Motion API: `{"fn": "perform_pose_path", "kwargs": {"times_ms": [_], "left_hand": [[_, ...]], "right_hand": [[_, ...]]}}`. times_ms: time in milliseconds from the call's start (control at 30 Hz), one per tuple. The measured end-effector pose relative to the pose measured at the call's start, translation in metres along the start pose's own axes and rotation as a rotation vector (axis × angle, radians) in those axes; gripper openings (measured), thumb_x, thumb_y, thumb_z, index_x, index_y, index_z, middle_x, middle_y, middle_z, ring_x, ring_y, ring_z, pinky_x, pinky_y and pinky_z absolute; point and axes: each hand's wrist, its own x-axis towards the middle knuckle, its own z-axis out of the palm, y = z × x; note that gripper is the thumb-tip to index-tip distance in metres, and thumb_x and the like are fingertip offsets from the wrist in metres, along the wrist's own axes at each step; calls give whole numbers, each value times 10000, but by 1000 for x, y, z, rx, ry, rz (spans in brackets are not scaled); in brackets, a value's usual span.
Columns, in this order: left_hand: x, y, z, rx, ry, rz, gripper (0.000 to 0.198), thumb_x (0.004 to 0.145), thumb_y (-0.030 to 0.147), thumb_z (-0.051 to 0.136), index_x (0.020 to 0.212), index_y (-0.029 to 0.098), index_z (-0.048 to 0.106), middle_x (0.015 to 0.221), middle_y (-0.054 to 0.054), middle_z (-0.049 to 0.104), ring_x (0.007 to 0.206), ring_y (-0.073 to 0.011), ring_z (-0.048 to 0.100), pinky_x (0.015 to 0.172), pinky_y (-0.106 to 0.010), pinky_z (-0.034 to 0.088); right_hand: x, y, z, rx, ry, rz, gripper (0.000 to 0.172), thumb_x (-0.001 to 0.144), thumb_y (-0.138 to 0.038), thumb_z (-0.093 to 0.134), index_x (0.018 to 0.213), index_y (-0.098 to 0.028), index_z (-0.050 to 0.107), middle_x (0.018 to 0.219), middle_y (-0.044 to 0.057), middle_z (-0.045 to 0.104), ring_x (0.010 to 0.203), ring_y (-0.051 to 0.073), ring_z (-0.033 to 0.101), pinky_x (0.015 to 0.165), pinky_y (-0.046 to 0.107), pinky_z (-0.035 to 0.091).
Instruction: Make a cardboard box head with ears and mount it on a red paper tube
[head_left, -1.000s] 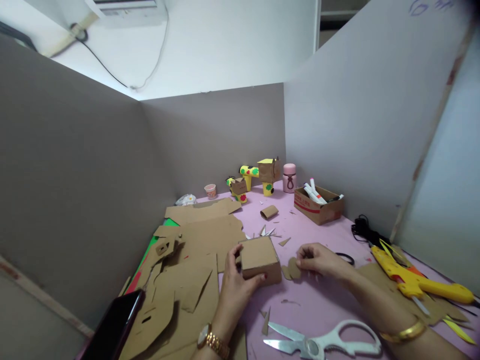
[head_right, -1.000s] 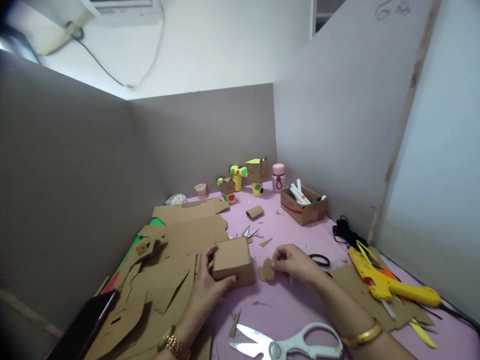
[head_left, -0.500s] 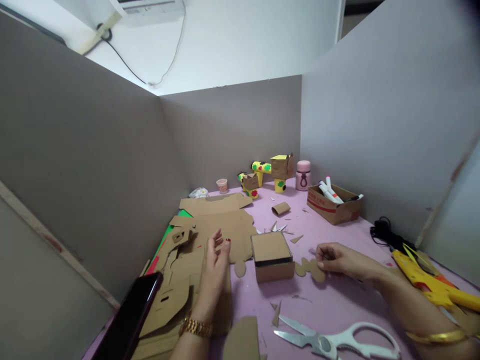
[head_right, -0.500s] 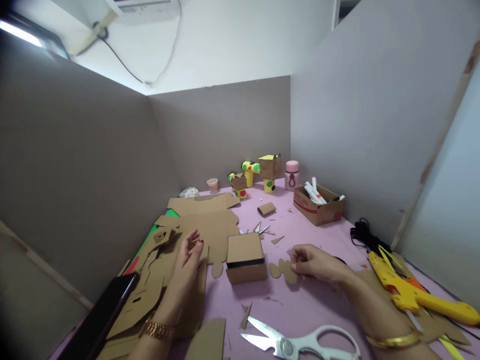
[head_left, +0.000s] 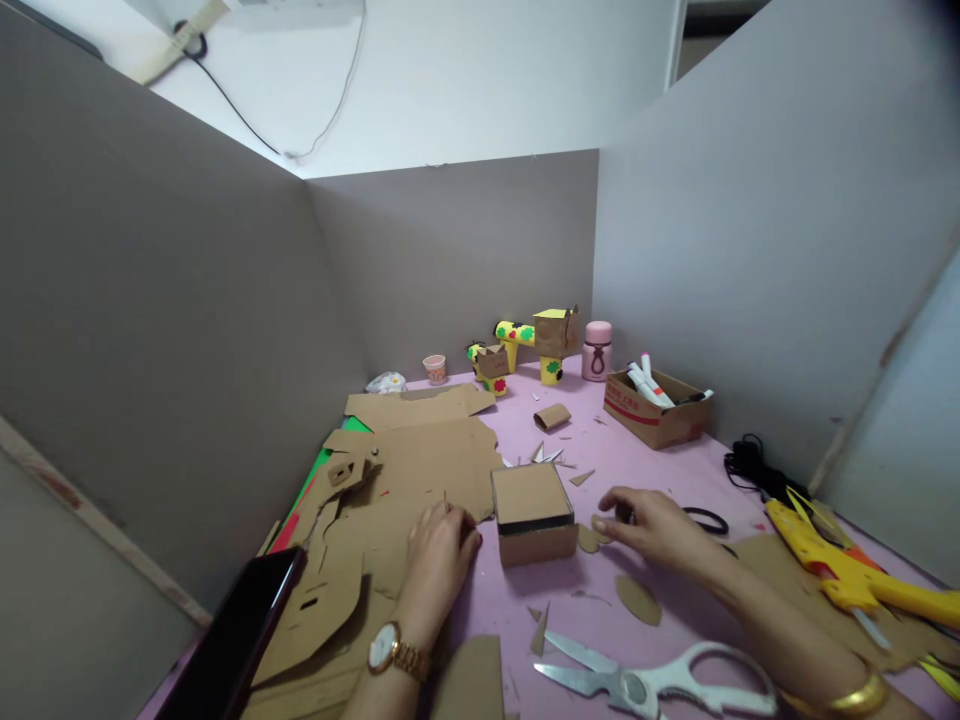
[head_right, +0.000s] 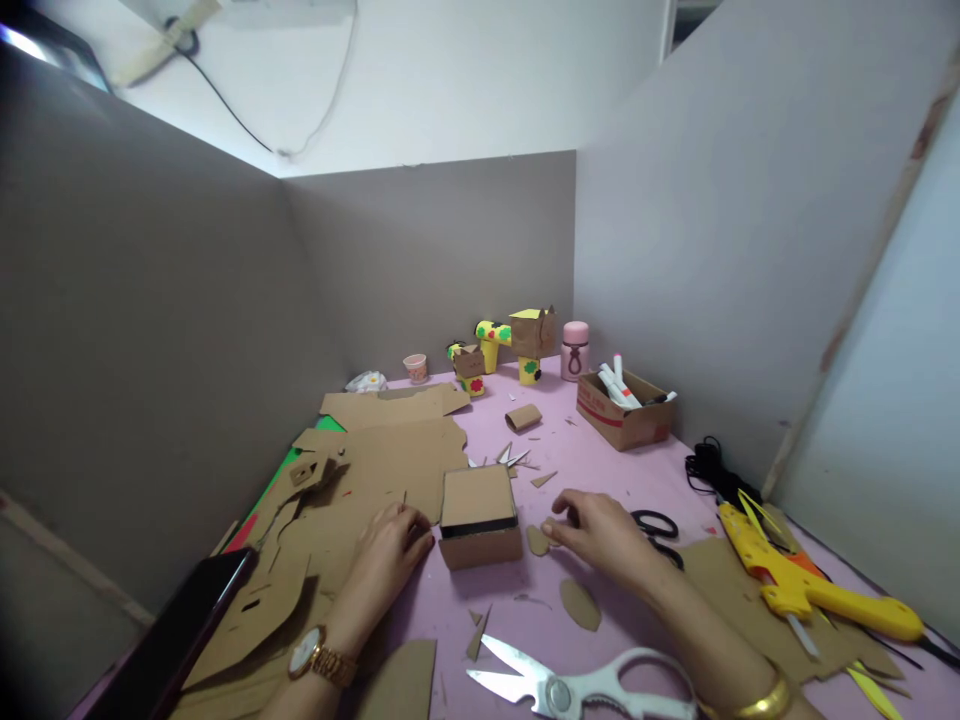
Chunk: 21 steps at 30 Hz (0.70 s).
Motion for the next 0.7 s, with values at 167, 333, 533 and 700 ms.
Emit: {"fn": "perform_pose_path", "kwargs": {"times_ms": [167, 333, 533, 700], "left_hand": [[1, 1, 1, 28, 1, 1, 164, 808, 236, 500, 881, 175, 634, 927, -98, 632, 922, -267, 547, 813, -368, 381], [7, -7, 7, -41, -12, 29, 168, 814, 236, 478, 855, 161, 622, 905, -107, 630, 892, -262, 563, 801, -368, 406], [9, -13, 13, -172, 1, 10, 265, 795, 266, 478, 994, 148, 606, 1006, -128, 630, 954, -270, 575, 856, -395, 417], [9, -9, 4, -289, 54, -43, 248, 742, 286, 517, 924, 158, 629, 987, -119, 646, 957, -276, 584, 860, -398, 429]], "right_hand": [[2, -18, 22, -114, 135, -21, 131, 745, -278, 624, 802, -159, 630, 887, 98, 631, 809, 235, 585, 700, 343, 406], [10, -13, 21, -52, 154, -38, 173, 872, -312, 569, 866, -145, 615, 789, -11, 640, 689, 129, 614, 646, 305, 507], [13, 19, -29, -86, 374, 121, 249, 913, -317, 505, 1103, -164, 559, 1080, 59, 615, 892, 184, 619, 776, 392, 509], [-9, 8, -26, -153, 71, -40, 184, 802, -342, 637, 832, -161, 646, 785, -6, 662, 704, 145, 610, 667, 307, 474]]}}
